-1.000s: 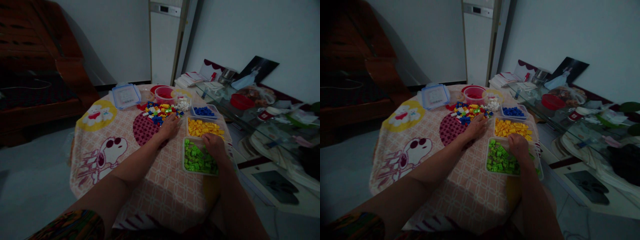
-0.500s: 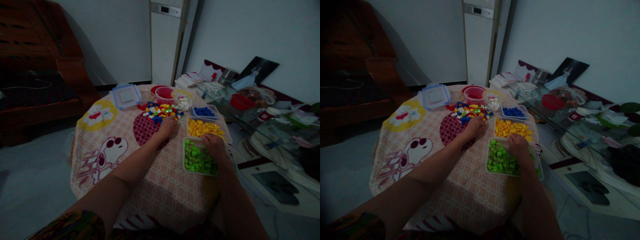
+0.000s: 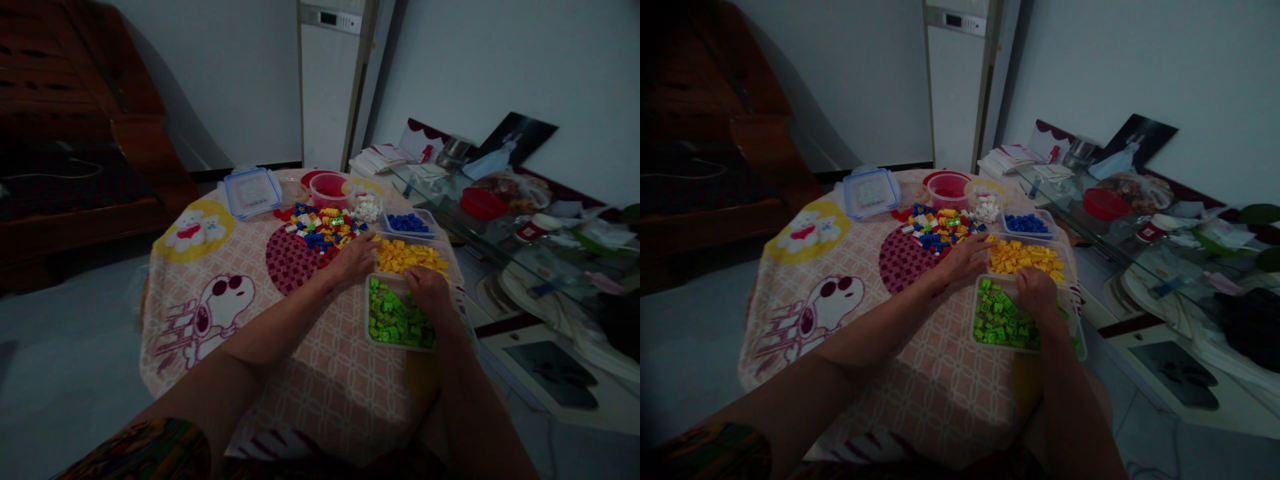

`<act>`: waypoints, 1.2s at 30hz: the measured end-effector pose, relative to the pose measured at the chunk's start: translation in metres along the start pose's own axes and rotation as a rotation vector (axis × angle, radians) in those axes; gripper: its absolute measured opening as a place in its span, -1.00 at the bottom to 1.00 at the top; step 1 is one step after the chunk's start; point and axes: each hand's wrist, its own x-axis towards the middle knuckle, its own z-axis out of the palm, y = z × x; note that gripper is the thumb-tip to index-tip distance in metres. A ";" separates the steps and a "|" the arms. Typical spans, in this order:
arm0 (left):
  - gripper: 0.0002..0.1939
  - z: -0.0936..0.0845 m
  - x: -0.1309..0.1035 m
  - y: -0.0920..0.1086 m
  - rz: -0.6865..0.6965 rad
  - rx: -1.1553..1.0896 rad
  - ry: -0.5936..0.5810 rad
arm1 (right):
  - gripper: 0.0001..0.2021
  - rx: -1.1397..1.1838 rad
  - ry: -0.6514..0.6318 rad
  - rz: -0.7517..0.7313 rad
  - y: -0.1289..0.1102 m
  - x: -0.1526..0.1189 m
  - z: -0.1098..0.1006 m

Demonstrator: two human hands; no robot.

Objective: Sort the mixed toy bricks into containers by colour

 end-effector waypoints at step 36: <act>-0.57 -0.004 -0.002 -0.045 -0.202 0.323 0.013 | -0.67 0.092 0.101 -0.026 -0.012 0.002 -0.008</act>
